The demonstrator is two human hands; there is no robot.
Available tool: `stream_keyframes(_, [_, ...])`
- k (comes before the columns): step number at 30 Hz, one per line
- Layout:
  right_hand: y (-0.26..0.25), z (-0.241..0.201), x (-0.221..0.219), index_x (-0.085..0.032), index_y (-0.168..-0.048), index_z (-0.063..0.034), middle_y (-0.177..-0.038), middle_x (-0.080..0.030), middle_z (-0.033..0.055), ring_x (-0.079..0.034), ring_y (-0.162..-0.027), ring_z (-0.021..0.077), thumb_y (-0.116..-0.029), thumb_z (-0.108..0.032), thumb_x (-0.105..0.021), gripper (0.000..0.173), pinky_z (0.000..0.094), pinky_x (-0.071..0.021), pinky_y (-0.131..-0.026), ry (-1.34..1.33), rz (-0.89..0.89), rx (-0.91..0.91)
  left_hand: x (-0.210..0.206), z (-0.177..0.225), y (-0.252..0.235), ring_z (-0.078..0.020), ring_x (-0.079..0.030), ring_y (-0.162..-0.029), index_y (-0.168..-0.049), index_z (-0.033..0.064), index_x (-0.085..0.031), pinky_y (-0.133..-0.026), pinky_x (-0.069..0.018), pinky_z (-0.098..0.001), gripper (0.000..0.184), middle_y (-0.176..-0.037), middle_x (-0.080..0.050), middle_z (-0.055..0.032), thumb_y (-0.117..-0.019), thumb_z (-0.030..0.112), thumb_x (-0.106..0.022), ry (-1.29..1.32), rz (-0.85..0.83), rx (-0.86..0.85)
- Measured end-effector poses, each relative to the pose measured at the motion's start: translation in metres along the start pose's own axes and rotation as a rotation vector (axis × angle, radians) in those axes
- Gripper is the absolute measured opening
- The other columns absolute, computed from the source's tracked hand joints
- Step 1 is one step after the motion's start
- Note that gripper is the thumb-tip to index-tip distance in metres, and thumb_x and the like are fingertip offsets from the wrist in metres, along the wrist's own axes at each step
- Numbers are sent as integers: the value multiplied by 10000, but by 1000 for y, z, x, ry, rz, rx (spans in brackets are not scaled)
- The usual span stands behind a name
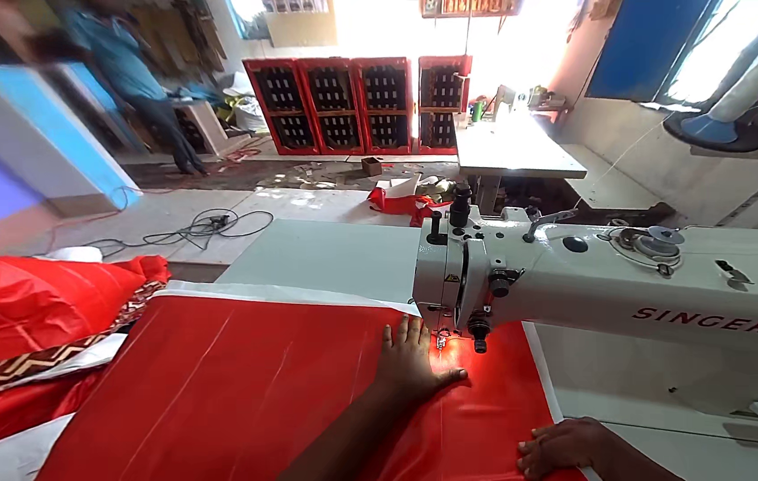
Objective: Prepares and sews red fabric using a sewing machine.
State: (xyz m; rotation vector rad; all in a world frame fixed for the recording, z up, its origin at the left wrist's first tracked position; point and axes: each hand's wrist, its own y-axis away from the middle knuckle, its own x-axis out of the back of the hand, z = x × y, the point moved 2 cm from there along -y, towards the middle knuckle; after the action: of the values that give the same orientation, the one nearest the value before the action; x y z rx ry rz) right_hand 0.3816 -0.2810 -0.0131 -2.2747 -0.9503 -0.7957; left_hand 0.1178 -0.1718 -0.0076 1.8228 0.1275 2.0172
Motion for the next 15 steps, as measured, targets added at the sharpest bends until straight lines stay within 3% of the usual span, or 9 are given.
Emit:
stream_keyframes(3, [2,6,-3,-789,-1016,-104,-1079,-784,63,-724,-1119,203,-991,-147,-563,231,416,-537,-1042,-55,-22,11,-1,-2,1,-305,-71,-1600,-1590,54,-346,-1253,-17,-602,1130,-1712,-191,-126,-844,901,-388,8,3,-10])
stream_keyframes(6, [2,12,3,-779,-1049,-77,-1119,-772,88,-699,-1169,209,-985,-167,-569,237,422,-508,-1076,-161,-81,8,4,-7,-1,-313,-46,-1602,-1593,49,-336,-1245,9,-617,982,-1709,-198,-141,-939,774,-441,85,-40,-66])
stream_keyframes(7, [1,14,6,-774,-1064,-59,-1139,-764,99,-682,-1196,208,-968,-159,-584,235,414,-494,-1092,-205,-100,6,7,-10,-2,-327,-100,-1594,-1567,31,-381,-1245,-27,-622,841,-1687,-251,-162,-1004,648,-478,133,-32,-99])
stream_keyframes(9, [-2,12,14,-753,-1108,-21,-1200,-736,124,-621,-1277,225,-952,-157,-597,260,388,-441,-1135,-242,-113,14,15,-21,-3,-381,-324,-1511,-1450,-16,-532,-1210,-198,-627,526,-1580,-429,-211,-1080,356,-496,205,42,-151])
stream_keyframes(11, [0,1,25,-713,-1166,25,-1276,-694,170,-539,-1369,302,-963,-114,-518,314,428,-339,-1210,-157,-47,-10,22,-32,-7,-426,-509,-1357,-1316,-37,-637,-1094,-368,-637,373,-1420,-577,-246,-1087,216,-485,174,130,-158])
stream_keyframes(12, [7,-6,29,-711,-1181,42,-1289,-686,186,-543,-1363,329,-942,-36,-467,350,445,-345,-1205,-73,41,-64,21,-37,-13,-465,-544,-1300,-1258,-57,-665,-1039,-393,-672,325,-1343,-615,-278,-1071,165,-518,173,182,-179])
stream_keyframes(13, [16,-10,31,-729,-1157,25,-1251,-710,167,-599,-1302,311,-921,21,-437,375,442,-412,-1156,62,171,-124,18,-41,-21,-502,-573,-1245,-1203,-83,-687,-998,-414,-699,282,-1267,-643,-311,-1041,113,-564,169,236,-217])
stream_keyframes(15, [43,-10,31,-768,-960,-50,-1014,-773,85,-721,-1014,220,-894,34,-470,317,405,-545,-925,404,523,-200,20,-41,-33,-554,-576,-1195,-1166,-141,-665,-994,-412,-696,272,-1195,-635,-374,-1017,78,-604,139,236,-244])
